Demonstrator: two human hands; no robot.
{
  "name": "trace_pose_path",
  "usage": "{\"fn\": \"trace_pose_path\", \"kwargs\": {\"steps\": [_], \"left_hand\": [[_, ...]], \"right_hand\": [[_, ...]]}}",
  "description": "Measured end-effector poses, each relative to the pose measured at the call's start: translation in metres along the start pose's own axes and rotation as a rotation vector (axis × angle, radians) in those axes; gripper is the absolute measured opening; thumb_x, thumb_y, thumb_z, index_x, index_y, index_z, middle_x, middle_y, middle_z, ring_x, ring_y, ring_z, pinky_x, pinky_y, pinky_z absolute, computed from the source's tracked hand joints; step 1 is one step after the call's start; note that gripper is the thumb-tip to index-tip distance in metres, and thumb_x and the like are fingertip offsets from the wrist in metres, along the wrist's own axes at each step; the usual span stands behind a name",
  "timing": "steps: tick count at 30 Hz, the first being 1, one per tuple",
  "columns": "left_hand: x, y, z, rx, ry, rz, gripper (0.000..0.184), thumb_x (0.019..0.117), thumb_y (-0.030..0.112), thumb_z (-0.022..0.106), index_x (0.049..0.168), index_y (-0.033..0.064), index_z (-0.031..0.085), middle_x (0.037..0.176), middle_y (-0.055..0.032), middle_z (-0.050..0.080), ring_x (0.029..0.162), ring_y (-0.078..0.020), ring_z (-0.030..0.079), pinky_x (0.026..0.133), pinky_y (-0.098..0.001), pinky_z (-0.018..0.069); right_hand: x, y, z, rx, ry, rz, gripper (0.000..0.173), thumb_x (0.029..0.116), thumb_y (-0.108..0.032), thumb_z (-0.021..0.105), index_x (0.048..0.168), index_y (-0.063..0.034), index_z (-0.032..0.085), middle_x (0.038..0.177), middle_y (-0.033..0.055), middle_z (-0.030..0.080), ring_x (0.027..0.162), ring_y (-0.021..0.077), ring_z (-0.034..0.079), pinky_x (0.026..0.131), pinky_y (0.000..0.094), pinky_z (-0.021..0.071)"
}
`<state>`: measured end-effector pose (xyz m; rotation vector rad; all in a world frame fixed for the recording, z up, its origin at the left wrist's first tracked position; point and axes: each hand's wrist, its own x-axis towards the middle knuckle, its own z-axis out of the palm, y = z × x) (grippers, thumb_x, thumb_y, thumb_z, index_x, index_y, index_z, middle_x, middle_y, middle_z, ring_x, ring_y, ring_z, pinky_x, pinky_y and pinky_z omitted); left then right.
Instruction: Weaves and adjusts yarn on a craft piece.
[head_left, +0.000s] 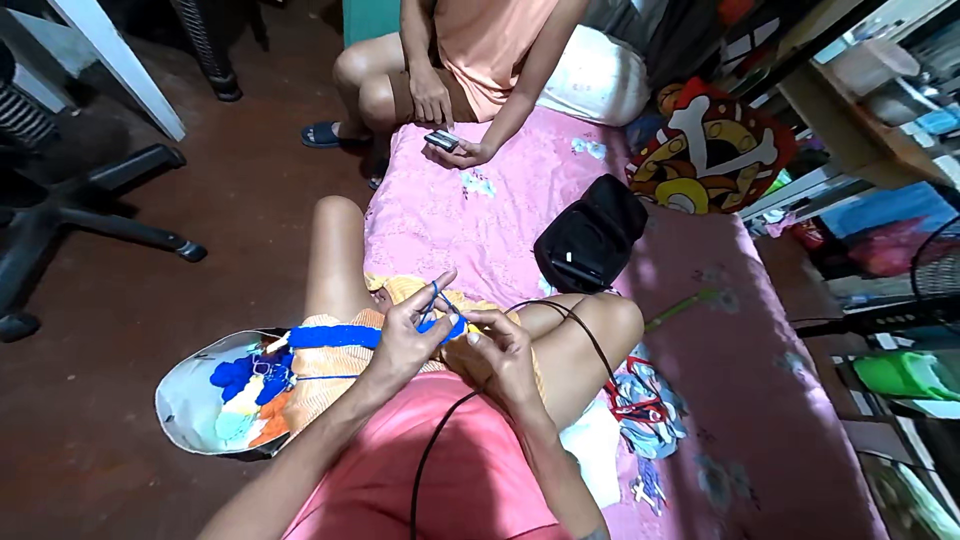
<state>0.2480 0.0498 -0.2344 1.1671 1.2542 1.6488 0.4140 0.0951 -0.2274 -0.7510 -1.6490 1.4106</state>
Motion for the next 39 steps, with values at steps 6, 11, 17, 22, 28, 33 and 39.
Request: {"fn": "trace_pose_path", "kwargs": {"steps": [6,11,17,22,28,33,39], "left_hand": [[-0.006,-0.021,0.008,0.33,0.072,0.429,0.041,0.0943,0.005,0.06,0.133,-0.0073,0.062,0.094,-0.0115,0.074,0.07,-0.0035,0.063,0.068,-0.0177,0.0525],[-0.003,0.0,0.012,0.036,0.098,0.247,0.051,0.0874,-0.001,0.06,0.138,-0.008,0.056,0.097,-0.0016,0.071,0.082,0.001,0.064,0.074,-0.015,0.0534],[0.006,0.018,-0.003,0.035,0.03,0.093,0.056,0.0828,-0.001,0.061,0.138,0.0024,0.06,0.09,0.0064,0.067,0.078,0.0025,0.061,0.073,-0.0137,0.0514],[0.019,0.024,-0.025,-0.16,-0.115,-0.115,0.052,0.0807,-0.001,0.057,0.131,0.0072,0.068,0.082,0.0066,0.068,0.07,-0.0009,0.061,0.067,-0.0173,0.0536],[0.025,0.016,-0.035,-0.352,-0.269,-0.254,0.05,0.0765,-0.001,0.056,0.123,0.0076,0.072,0.07,0.0072,0.063,0.06,0.0003,0.059,0.058,-0.0151,0.0516],[0.011,0.004,-0.011,0.031,-0.182,-0.004,0.047,0.087,0.003,0.061,0.134,0.0053,0.064,0.103,0.0043,0.07,0.086,0.0028,0.063,0.081,-0.0172,0.0543],[0.002,-0.009,0.002,-0.118,-0.116,0.002,0.054,0.0886,-0.001,0.062,0.142,0.0002,0.055,0.093,0.0047,0.07,0.084,-0.0024,0.066,0.082,-0.0209,0.0567]], "right_hand": [[0.006,-0.009,0.008,-0.275,0.021,-0.13,0.026,0.0917,0.003,0.057,0.112,0.0034,0.072,0.103,0.0091,0.072,0.09,0.0077,0.068,0.08,0.0227,0.0575],[0.015,-0.003,0.013,0.551,-0.015,0.141,0.029,0.0881,0.006,0.063,0.116,0.0006,0.059,0.093,0.0074,0.071,0.057,0.0016,0.055,0.048,0.0164,0.0423],[0.002,0.008,0.01,-0.395,0.155,-0.415,0.013,0.0905,0.0,0.061,0.099,0.0068,0.069,0.095,0.0113,0.07,0.087,0.0066,0.067,0.078,0.0181,0.0562],[0.003,0.007,0.004,-0.658,0.149,-0.61,0.014,0.0899,-0.003,0.058,0.092,0.0024,0.071,0.087,0.0125,0.069,0.074,0.0116,0.066,0.063,0.0206,0.0551],[-0.002,0.006,-0.005,0.006,-0.066,-0.183,0.012,0.0876,0.004,0.063,0.098,0.0031,0.069,0.096,0.0024,0.071,0.091,0.0029,0.066,0.083,0.0201,0.0566],[0.006,0.001,-0.011,0.336,-0.161,0.118,0.024,0.0897,0.0,0.061,0.113,0.0001,0.067,0.096,-0.0001,0.069,0.064,-0.0023,0.054,0.055,0.0148,0.0439],[0.009,0.008,-0.005,0.799,-0.107,0.272,0.033,0.0922,-0.004,0.062,0.125,0.0004,0.065,0.091,0.008,0.071,0.053,0.0013,0.053,0.046,0.016,0.0418]]}}
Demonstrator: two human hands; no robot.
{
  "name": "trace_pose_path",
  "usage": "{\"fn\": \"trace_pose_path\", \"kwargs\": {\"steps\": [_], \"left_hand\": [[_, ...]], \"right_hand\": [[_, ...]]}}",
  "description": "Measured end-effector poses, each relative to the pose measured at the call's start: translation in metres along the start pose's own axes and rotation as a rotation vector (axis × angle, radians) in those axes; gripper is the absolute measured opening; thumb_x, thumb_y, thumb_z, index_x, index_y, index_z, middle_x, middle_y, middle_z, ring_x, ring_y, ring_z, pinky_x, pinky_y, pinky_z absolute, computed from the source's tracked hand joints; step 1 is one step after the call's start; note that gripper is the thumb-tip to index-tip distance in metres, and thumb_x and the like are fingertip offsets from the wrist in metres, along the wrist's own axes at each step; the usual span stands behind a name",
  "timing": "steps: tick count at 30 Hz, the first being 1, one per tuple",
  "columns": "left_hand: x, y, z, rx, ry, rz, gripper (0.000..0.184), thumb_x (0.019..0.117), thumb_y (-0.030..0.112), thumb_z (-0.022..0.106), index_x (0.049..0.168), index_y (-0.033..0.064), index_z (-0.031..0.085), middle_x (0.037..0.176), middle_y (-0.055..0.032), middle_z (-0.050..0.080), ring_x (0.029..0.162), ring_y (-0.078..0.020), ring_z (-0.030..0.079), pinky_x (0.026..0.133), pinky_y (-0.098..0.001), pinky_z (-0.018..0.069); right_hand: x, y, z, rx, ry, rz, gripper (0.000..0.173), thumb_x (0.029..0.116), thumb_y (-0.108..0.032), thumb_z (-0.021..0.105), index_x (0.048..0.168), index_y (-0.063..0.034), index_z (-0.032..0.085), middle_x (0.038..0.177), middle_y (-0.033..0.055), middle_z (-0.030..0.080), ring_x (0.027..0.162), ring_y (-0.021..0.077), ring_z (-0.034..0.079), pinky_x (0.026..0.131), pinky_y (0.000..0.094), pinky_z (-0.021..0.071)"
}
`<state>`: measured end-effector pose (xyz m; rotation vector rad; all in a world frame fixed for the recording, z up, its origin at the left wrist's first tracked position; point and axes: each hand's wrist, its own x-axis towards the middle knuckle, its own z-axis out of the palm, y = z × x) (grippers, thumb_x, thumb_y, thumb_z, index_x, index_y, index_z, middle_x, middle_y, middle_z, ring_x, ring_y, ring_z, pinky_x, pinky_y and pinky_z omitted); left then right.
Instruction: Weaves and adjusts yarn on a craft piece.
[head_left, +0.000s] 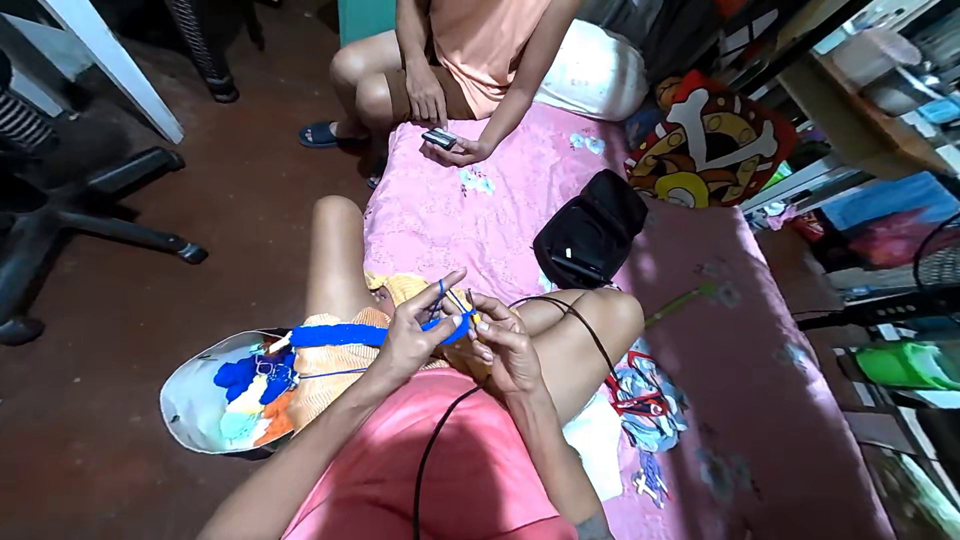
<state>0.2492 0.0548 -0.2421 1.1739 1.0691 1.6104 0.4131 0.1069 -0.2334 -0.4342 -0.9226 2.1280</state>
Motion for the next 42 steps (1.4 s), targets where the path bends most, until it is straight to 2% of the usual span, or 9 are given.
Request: {"fn": "trace_pose_path", "kwargs": {"steps": [2,11,16,21,29,31,33,36,42], "left_hand": [[0.0,-0.001,-0.002,0.002,-0.005,-0.011,0.055,0.0877,-0.002,0.062,0.142,0.0004,0.055,0.092,0.0058,0.071,0.084,-0.0018,0.067,0.082,-0.02,0.0565],[0.004,0.004,-0.004,0.173,-0.145,0.025,0.061,0.0932,0.007,0.061,0.153,0.0064,0.046,0.098,0.0011,0.07,0.082,-0.0007,0.064,0.075,-0.0175,0.054],[0.006,0.012,-0.008,0.177,-0.166,0.0,0.041,0.0928,0.005,0.058,0.133,0.0036,0.065,0.107,0.0006,0.072,0.088,0.002,0.066,0.081,-0.0171,0.0551],[0.008,0.015,-0.009,0.101,-0.232,-0.02,0.036,0.091,0.001,0.058,0.125,0.0035,0.069,0.112,0.0035,0.072,0.091,0.0027,0.066,0.083,-0.0174,0.0558],[0.029,0.015,-0.017,-0.263,-0.132,-0.302,0.032,0.0847,-0.004,0.06,0.111,0.0072,0.074,0.089,0.0033,0.072,0.076,-0.0036,0.066,0.07,-0.0208,0.0572],[0.039,0.019,-0.024,-0.315,-0.087,-0.304,0.034,0.0866,-0.005,0.057,0.115,0.0074,0.071,0.089,0.0014,0.07,0.073,-0.004,0.065,0.068,-0.0204,0.0563],[0.047,0.024,-0.029,-0.294,-0.042,-0.278,0.036,0.0894,-0.008,0.055,0.119,0.0056,0.07,0.091,-0.0012,0.072,0.073,-0.0046,0.066,0.067,-0.0203,0.0569],[0.054,0.03,-0.028,-0.046,-0.034,-0.168,0.038,0.0908,-0.011,0.058,0.122,0.006,0.07,0.095,-0.0024,0.073,0.073,-0.0053,0.066,0.066,-0.0205,0.0563],[0.055,0.04,-0.024,0.323,-0.034,0.064,0.035,0.0931,-0.003,0.062,0.125,0.0079,0.07,0.103,-0.0058,0.073,0.076,-0.0103,0.066,0.062,-0.0246,0.0539]], "right_hand": [[0.001,0.0,0.001,-0.032,0.022,-0.038,0.03,0.0924,-0.003,0.061,0.122,0.0018,0.065,0.084,0.0064,0.069,0.052,0.0018,0.052,0.047,0.0165,0.0423],[0.008,-0.024,0.003,-0.389,0.129,-0.133,0.03,0.0838,0.007,0.065,0.114,0.0032,0.066,0.104,0.0114,0.07,0.056,0.0004,0.051,0.048,0.0157,0.0419],[0.005,-0.052,-0.008,-0.405,0.104,-0.093,0.036,0.0848,0.005,0.064,0.12,0.0,0.063,0.093,0.0077,0.07,0.053,-0.0003,0.049,0.047,0.0148,0.0395],[0.002,-0.064,-0.017,-0.364,0.163,-0.129,0.035,0.0857,0.006,0.063,0.121,0.0,0.063,0.091,0.0079,0.07,0.052,-0.0001,0.05,0.046,0.0145,0.0403],[0.004,-0.079,-0.026,-0.891,0.183,-0.057,0.024,0.0889,0.003,0.06,0.112,0.0015,0.067,0.096,0.0025,0.069,0.063,0.0,0.054,0.056,0.0173,0.0449],[0.01,-0.091,-0.049,-1.054,0.295,-0.117,0.025,0.0895,0.004,0.061,0.113,-0.0007,0.069,0.098,0.0039,0.069,0.068,0.0042,0.058,0.061,0.0223,0.0513],[0.02,-0.1,-0.073,-1.373,0.438,-0.072,0.026,0.0914,-0.002,0.064,0.116,-0.0052,0.072,0.098,0.009,0.071,0.08,0.0177,0.066,0.074,0.0399,0.0561],[0.04,-0.095,-0.077,-1.773,0.399,0.202,0.029,0.0935,-0.006,0.062,0.121,-0.0071,0.072,0.11,0.0178,0.072,0.104,0.0366,0.068,0.092,0.0618,0.0499],[0.064,-0.043,-0.081,-2.015,0.223,0.413,0.032,0.0979,-0.017,0.058,0.126,-0.0103,0.071,0.119,0.0173,0.071,0.114,0.0378,0.066,0.098,0.0601,0.0481]]}}
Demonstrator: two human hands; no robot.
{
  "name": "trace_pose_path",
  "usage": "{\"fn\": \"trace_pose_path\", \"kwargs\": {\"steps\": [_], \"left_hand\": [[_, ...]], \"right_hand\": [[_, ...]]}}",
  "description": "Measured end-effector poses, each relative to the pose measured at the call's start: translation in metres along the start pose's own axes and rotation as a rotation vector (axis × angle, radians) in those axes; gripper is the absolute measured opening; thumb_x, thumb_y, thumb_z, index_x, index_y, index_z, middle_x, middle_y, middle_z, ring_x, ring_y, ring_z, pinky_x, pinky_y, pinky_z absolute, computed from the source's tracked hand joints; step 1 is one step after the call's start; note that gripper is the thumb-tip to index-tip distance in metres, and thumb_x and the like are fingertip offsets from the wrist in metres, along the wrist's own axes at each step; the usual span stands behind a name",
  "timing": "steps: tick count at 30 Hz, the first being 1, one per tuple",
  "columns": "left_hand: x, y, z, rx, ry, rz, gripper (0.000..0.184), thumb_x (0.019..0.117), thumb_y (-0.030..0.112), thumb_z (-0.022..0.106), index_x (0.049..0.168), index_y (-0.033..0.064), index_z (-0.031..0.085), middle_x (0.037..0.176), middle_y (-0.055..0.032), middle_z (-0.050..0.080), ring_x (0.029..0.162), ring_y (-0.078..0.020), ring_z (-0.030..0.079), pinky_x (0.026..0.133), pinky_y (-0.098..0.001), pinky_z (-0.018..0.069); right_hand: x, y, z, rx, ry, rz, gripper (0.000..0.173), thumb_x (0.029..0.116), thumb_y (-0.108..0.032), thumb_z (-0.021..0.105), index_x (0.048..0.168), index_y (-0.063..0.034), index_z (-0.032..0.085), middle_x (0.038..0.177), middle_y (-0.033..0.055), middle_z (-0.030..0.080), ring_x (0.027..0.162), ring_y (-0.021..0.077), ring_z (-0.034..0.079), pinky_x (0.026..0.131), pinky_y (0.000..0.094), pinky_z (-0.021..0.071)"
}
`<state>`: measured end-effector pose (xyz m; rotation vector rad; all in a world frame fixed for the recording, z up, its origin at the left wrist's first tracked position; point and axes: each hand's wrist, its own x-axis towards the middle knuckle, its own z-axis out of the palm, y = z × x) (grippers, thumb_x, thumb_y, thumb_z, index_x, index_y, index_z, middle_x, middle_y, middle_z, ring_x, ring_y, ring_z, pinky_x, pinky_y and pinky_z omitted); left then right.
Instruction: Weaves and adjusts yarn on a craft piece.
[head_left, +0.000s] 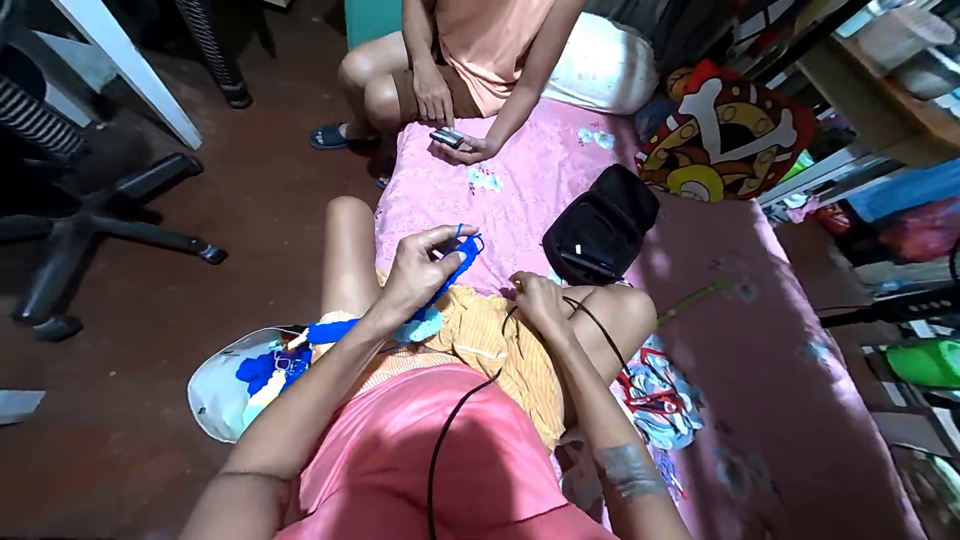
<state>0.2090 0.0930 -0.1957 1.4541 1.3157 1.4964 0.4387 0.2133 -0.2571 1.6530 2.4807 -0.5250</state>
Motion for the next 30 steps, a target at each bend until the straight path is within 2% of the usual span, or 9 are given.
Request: {"fn": "trace_pose_path", "kwargs": {"steps": [5,7,9,12,16,21,24,27,30], "left_hand": [[0.002,-0.005,-0.001,0.085,0.005,0.028,0.037,0.0939,0.0,0.061,0.129,0.0099,0.069,0.116,-0.0051,0.071,0.086,-0.0126,0.067,0.067,-0.0284,0.0558],[0.006,-0.011,0.005,0.092,0.004,0.017,0.036,0.093,0.0,0.062,0.126,0.01,0.071,0.112,-0.0048,0.069,0.087,-0.0131,0.066,0.068,-0.0286,0.0558],[0.009,-0.019,0.012,0.079,-0.003,-0.003,0.033,0.0924,0.001,0.063,0.123,0.0101,0.073,0.106,-0.0038,0.068,0.083,-0.0117,0.064,0.067,-0.0264,0.0541],[0.011,-0.026,0.019,0.013,-0.04,-0.045,0.03,0.0911,0.0,0.064,0.118,0.0094,0.074,0.103,-0.0027,0.069,0.081,-0.0104,0.064,0.068,-0.0256,0.0539],[0.011,-0.026,0.021,-0.076,-0.134,-0.064,0.027,0.09,-0.005,0.066,0.114,0.0048,0.075,0.104,-0.004,0.073,0.084,-0.0087,0.068,0.074,-0.0254,0.0577],[0.001,-0.023,-0.002,-0.268,-0.234,-0.094,0.027,0.0919,-0.004,0.06,0.116,0.0002,0.072,0.104,-0.0045,0.074,0.088,-0.0074,0.07,0.08,-0.0241,0.0586],[-0.007,-0.038,-0.024,-0.293,-0.171,-0.148,0.022,0.0945,0.004,0.055,0.105,0.0061,0.074,0.103,-0.0007,0.075,0.085,-0.0059,0.07,0.077,-0.0233,0.0581],[-0.012,-0.06,-0.037,-0.072,-0.228,-0.243,0.029,0.0939,0.003,0.056,0.121,0.0038,0.068,0.112,-0.0059,0.071,0.081,-0.0068,0.067,0.066,-0.0231,0.0553],[-0.017,-0.075,-0.035,-0.009,-0.414,-0.345,0.042,0.092,0.003,0.061,0.134,0.0017,0.061,0.117,-0.0097,0.07,0.099,-0.0118,0.067,0.087,-0.0313,0.0556]], "right_hand": [[0.0,0.002,0.012,0.192,0.182,-0.148,0.034,0.1039,-0.024,0.053,0.125,-0.0068,0.072,0.122,0.0169,0.069,0.118,0.0365,0.061,0.105,0.0551,0.0433],[-0.007,-0.004,0.004,0.514,0.174,-0.181,0.034,0.1042,-0.024,0.053,0.127,-0.0039,0.07,0.116,0.0147,0.072,0.11,0.0271,0.067,0.101,0.0475,0.0501],[-0.015,-0.015,-0.004,0.943,0.105,-0.261,0.032,0.1042,-0.016,0.052,0.127,0.0027,0.065,0.101,0.012,0.072,0.09,0.0158,0.069,0.087,0.0347,0.057],[-0.022,-0.03,-0.013,1.299,-0.083,-0.414,0.04,0.0972,-0.017,0.058,0.132,0.0033,0.059,0.086,0.0025,0.07,0.08,0.0102,0.068,0.083,0.0317,0.0581],[-0.022,-0.048,-0.017,1.359,-0.236,-0.449,0.034,0.0911,-0.006,0.065,0.124,0.0023,0.06,0.093,0.0029,0.073,0.078,0.0074,0.068,0.079,0.0268,0.0577],[-0.023,-0.052,-0.013,1.427,-0.07,-0.37,0.007,0.0865,0.002,0.066,0.089,-0.0044,0.068,0.072,0.001,0.069,0.06,0.0057,0.062,0.06,0.0225,0.0544],[-0.027,-0.048,-0.016,1.469,-0.056,-0.429,0.013,0.0876,0.003,0.064,0.093,-0.005,0.071,0.074,0.0033,0.07,0.056,0.0044,0.06,0.053,0.0192,0.0513],[-0.025,-0.037,-0.019,1.507,-0.016,-0.502,0.013,0.0877,-0.002,0.067,0.096,-0.0098,0.074,0.08,0.0033,0.073,0.06,0.0052,0.063,0.056,0.0202,0.0536],[-0.02,-0.025,-0.022,1.552,-0.008,-0.555,0.012,0.0858,-0.011,0.075,0.096,-0.0152,0.076,0.088,0.0029,0.074,0.069,0.0082,0.068,0.065,0.025,0.0586]]}}
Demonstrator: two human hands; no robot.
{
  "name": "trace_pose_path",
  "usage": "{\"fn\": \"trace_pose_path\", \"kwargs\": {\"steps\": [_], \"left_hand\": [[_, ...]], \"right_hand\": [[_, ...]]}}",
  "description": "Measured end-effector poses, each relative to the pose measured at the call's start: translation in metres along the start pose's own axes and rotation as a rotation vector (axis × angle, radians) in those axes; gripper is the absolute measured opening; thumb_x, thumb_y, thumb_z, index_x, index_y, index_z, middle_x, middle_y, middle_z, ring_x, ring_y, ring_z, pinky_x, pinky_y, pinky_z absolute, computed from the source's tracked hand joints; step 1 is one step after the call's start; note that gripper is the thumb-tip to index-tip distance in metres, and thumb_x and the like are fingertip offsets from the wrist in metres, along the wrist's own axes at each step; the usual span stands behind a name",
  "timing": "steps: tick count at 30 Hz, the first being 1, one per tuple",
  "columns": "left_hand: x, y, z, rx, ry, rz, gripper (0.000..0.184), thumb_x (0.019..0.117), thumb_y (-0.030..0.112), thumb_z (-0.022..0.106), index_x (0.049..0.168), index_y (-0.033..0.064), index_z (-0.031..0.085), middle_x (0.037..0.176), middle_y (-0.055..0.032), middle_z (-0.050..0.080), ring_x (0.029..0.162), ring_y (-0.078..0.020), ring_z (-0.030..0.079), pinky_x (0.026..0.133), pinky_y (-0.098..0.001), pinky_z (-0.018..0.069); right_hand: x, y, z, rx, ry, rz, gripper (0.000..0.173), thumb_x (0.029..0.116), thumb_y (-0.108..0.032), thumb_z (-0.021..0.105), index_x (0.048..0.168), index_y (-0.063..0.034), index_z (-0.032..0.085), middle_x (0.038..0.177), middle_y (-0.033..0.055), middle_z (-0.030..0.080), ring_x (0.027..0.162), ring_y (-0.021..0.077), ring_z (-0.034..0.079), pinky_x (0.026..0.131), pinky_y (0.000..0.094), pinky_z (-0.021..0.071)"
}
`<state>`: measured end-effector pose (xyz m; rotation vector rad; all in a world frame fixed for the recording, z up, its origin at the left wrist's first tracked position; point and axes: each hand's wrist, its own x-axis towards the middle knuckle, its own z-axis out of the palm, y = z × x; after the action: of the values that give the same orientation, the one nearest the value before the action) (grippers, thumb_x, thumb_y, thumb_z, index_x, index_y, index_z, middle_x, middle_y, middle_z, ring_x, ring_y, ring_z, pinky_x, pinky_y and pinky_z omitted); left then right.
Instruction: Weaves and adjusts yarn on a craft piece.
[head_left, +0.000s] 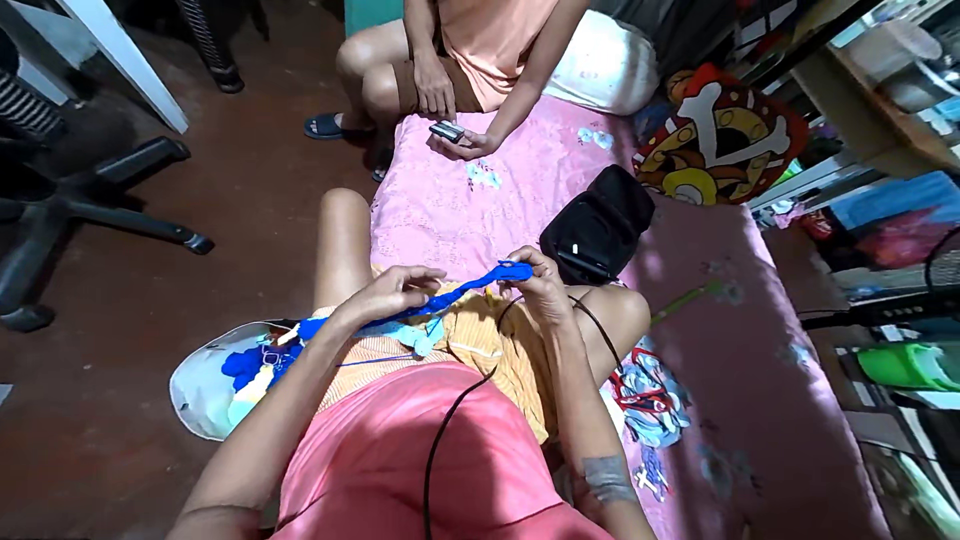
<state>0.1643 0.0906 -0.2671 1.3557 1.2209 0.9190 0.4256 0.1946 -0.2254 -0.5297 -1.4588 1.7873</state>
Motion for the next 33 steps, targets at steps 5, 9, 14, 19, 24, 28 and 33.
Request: {"fn": "trace_pose_path", "kwargs": {"steps": [5,9,14,19,24,28,33], "left_hand": [[0.003,0.015,0.011,-0.223,-0.097,0.0,0.027,0.1022,0.014,0.053,0.123,0.0072,0.07,0.103,0.004,0.072,0.091,0.0006,0.066,0.085,-0.0193,0.0541],[0.012,0.028,0.012,-0.236,-0.199,-0.029,0.029,0.1051,0.018,0.049,0.122,0.007,0.069,0.098,0.0029,0.074,0.086,-0.0021,0.069,0.082,-0.0203,0.0567],[0.009,0.036,0.007,0.006,-0.164,-0.067,0.037,0.1016,0.025,0.059,0.134,0.0073,0.062,0.104,-0.0001,0.068,0.086,-0.0022,0.062,0.08,-0.0226,0.0527],[0.009,0.022,0.006,0.257,-0.184,-0.224,0.046,0.1105,0.039,0.04,0.118,0.0027,0.067,0.098,-0.0099,0.067,0.087,-0.0162,0.062,0.084,-0.0426,0.0503],[0.0,0.018,0.009,0.15,-0.298,-0.391,0.049,0.1109,0.042,0.038,0.097,0.0054,0.068,0.072,0.0022,0.067,0.06,-0.006,0.062,0.06,-0.0246,0.0527],[-0.007,0.022,0.013,-0.115,-0.392,-0.292,0.029,0.1091,0.024,0.046,0.097,0.0097,0.067,0.073,0.0072,0.066,0.063,-0.0011,0.063,0.061,-0.0173,0.0534],[-0.018,0.034,0.016,-0.19,-0.199,-0.277,0.002,0.096,0.007,0.066,0.097,0.0091,0.066,0.073,0.0082,0.066,0.06,0.0009,0.061,0.058,-0.015,0.052]], "right_hand": [[0.002,0.006,-0.01,0.077,-0.062,0.001,0.009,0.0843,-0.015,0.077,0.092,-0.0186,0.076,0.09,0.0027,0.073,0.078,0.014,0.071,0.072,0.0322,0.0615],[0.002,0.012,-0.021,0.156,-0.107,-0.013,0.007,0.0841,-0.018,0.077,0.091,-0.0197,0.076,0.092,0.0021,0.074,0.081,0.0141,0.071,0.073,0.0326,0.0608],[-0.001,0.017,-0.03,0.195,-0.164,-0.014,0.005,0.0881,-0.02,0.075,0.092,-0.0202,0.078,0.095,0.0015,0.075,0.084,0.0127,0.071,0.074,0.0308,0.06],[-0.001,0.017,-0.032,0.22,-0.187,-0.034,0.004,0.0881,-0.022,0.075,0.089,-0.0191,0.078,0.095,0.0024,0.075,0.085,0.0131,0.071,0.075,0.0304,0.0595],[-0.007,0.02,-0.04,0.183,-0.174,-0.035,0.004,0.0894,-0.021,0.074,0.089,-0.019,0.078,0.095,0.0019,0.075,0.085,0.0117,0.071,0.075,0.0289,0.0595],[-0.012,0.025,-0.047,0.132,-0.24,-0.041,0.006,0.0916,-0.022,0.072,0.09,-0.0189,0.078,0.097,-0.0006,0.075,0.091,0.0082,0.069,0.08,0.0264,0.0567],[-0.026,0.035,-0.043,0.117,-0.147,0.033,0.007,0.0889,-0.013,0.07,0.091,-0.0161,0.076,0.098,0.0011,0.074,0.087,0.0105,0.07,0.075,0.0279,0.058]]}}
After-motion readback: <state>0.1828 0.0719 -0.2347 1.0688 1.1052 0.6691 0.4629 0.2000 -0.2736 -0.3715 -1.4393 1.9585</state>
